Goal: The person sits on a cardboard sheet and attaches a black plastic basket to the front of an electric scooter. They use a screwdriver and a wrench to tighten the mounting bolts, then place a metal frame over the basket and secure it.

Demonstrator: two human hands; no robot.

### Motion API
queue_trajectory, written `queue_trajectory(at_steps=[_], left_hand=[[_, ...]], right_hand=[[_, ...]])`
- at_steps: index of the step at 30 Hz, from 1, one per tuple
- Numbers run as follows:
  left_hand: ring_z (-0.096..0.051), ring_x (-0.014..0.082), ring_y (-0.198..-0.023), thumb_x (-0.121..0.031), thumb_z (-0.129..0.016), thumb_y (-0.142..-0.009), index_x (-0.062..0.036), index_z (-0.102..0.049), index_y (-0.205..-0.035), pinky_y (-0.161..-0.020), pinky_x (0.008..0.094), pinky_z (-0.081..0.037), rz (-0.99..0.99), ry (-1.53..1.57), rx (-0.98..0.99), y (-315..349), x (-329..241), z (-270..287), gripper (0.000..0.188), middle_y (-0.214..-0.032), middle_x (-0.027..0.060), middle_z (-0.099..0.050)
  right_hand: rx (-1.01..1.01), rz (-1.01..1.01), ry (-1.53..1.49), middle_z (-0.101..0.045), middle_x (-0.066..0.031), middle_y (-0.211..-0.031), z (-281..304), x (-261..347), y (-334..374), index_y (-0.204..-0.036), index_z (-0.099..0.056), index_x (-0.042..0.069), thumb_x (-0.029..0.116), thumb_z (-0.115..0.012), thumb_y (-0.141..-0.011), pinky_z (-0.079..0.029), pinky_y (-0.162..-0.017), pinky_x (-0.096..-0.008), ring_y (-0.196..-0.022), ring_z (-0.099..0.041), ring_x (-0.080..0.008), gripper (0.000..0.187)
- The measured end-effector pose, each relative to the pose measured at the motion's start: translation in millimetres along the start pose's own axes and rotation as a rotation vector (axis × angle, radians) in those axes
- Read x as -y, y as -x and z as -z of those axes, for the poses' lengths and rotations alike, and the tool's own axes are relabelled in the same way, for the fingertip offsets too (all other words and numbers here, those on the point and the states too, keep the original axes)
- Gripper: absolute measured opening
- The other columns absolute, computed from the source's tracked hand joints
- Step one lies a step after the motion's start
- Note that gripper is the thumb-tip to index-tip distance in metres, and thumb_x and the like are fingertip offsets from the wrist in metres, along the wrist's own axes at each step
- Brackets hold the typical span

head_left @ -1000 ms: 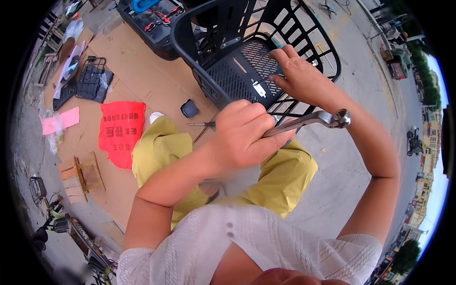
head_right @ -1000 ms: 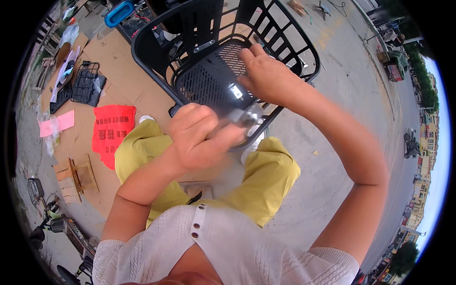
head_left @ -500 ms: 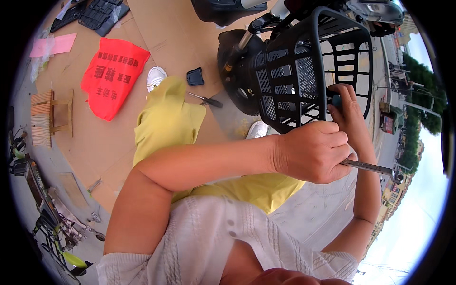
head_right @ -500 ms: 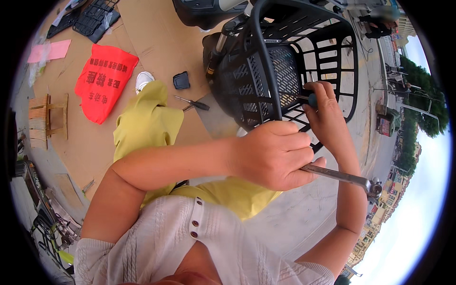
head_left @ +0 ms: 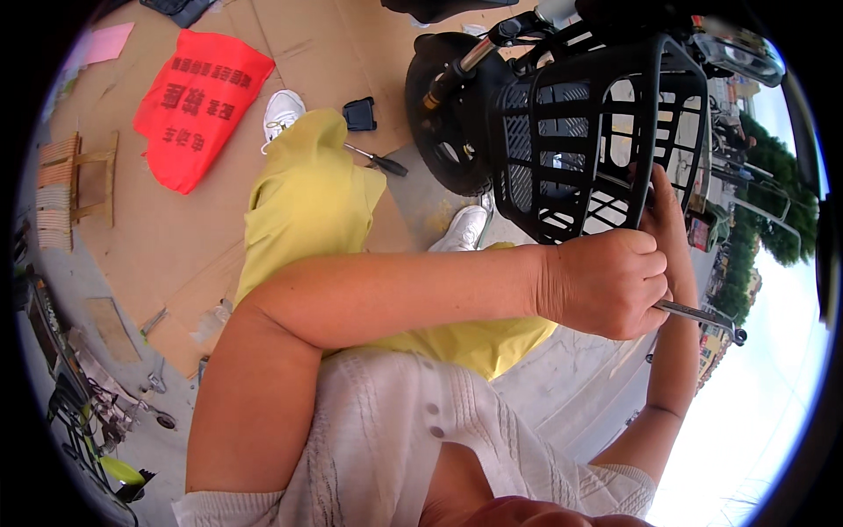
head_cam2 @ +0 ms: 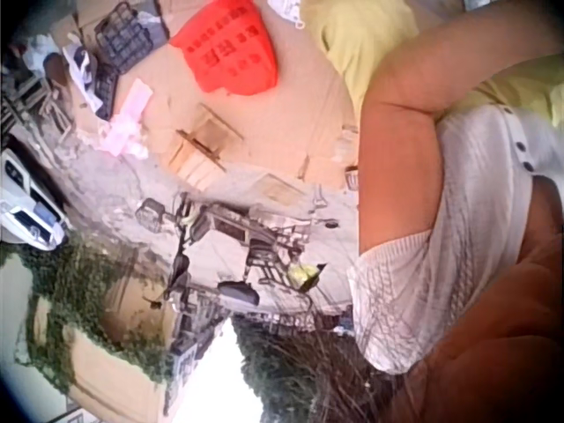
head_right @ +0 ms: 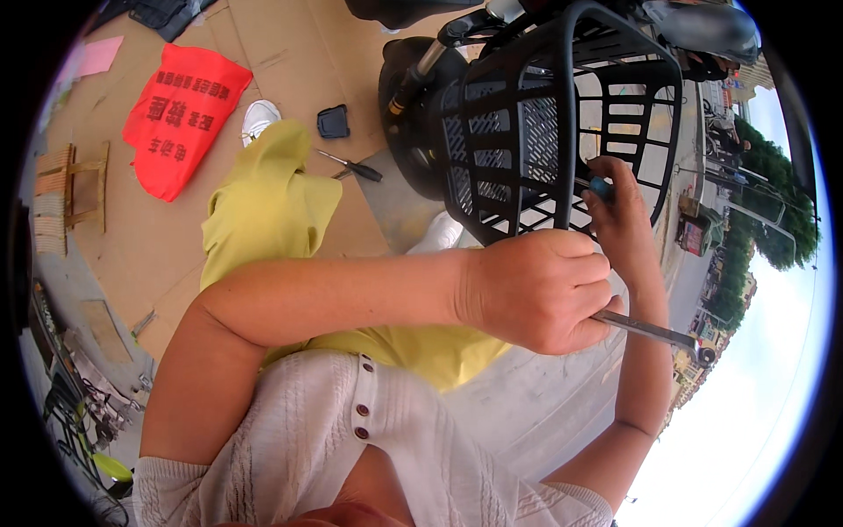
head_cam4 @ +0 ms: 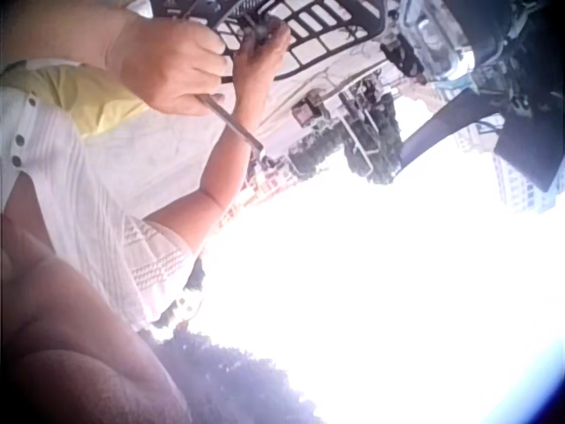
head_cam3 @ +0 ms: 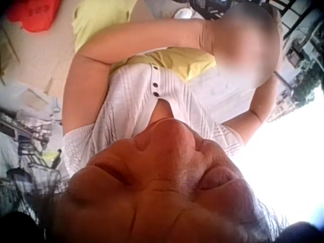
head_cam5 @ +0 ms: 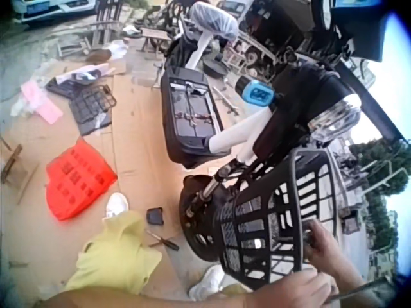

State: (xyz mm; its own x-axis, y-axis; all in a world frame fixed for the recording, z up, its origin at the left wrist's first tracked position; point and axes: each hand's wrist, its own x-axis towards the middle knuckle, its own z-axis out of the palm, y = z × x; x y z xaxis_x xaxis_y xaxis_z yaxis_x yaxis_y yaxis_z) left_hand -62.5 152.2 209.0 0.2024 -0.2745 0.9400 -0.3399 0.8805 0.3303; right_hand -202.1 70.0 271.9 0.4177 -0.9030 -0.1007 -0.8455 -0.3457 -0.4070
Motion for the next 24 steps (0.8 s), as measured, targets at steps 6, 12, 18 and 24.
queue_trajectory(at_steps=[6, 12, 18, 24], left_hand=[[-0.047, 0.0167, -0.060, -0.009, -0.067, -0.073, -0.0113, -0.052, -0.058, -0.053, 0.0284, -0.036, -0.004, 0.003, 0.003, -0.5, -0.9, -0.6, 0.022, -0.060, -0.0013, -0.044], [-0.047, 0.0166, -0.061, -0.010, -0.068, -0.073, -0.0115, -0.053, -0.058, -0.052, 0.0291, -0.034, -0.002, 0.007, 0.001, 0.1, 0.5, -1.0, 0.022, -0.060, -0.0013, -0.044], [-0.045, 0.0169, -0.060, -0.010, -0.069, -0.074, -0.0110, -0.053, -0.058, -0.051, 0.0296, -0.033, 0.008, 0.052, 0.008, -0.4, -1.1, -2.8, 0.022, -0.060, -0.0009, -0.043], [-0.045, 0.0168, -0.059, -0.009, -0.070, -0.073, -0.0083, -0.053, -0.060, -0.051, 0.0300, -0.033, 0.022, 0.046, -0.004, 0.5, 1.1, -2.9, 0.022, -0.060, -0.0003, -0.042]], right_hand=[[0.007, -0.172, 0.415, -0.057, -0.0148, -0.066, 6.6, -12.5, -12.5, -0.099, -0.056, 0.002, 0.020, -0.056, -0.097, -0.043, -0.054, -0.0400, -0.057, -0.056, -0.0303, 0.018], [-0.088, 0.223, 0.297, -0.061, -0.0157, -0.073, -1.5, -7.0, -5.9, -0.104, -0.055, 0.002, 0.017, -0.059, -0.094, -0.045, -0.058, -0.0390, -0.061, -0.059, -0.0313, 0.019], [0.073, -0.289, 0.322, -0.059, -0.0145, -0.105, 9.2, -11.4, -12.7, -0.112, -0.052, 0.001, 0.013, -0.056, -0.095, -0.048, -0.060, -0.0370, -0.061, -0.057, -0.0272, 0.021], [0.057, -0.012, 0.177, -0.057, -0.0127, -0.104, 3.9, -5.3, -4.7, -0.114, -0.052, 0.003, 0.015, -0.054, -0.098, -0.048, -0.057, -0.0375, -0.064, -0.056, -0.0267, 0.020]])
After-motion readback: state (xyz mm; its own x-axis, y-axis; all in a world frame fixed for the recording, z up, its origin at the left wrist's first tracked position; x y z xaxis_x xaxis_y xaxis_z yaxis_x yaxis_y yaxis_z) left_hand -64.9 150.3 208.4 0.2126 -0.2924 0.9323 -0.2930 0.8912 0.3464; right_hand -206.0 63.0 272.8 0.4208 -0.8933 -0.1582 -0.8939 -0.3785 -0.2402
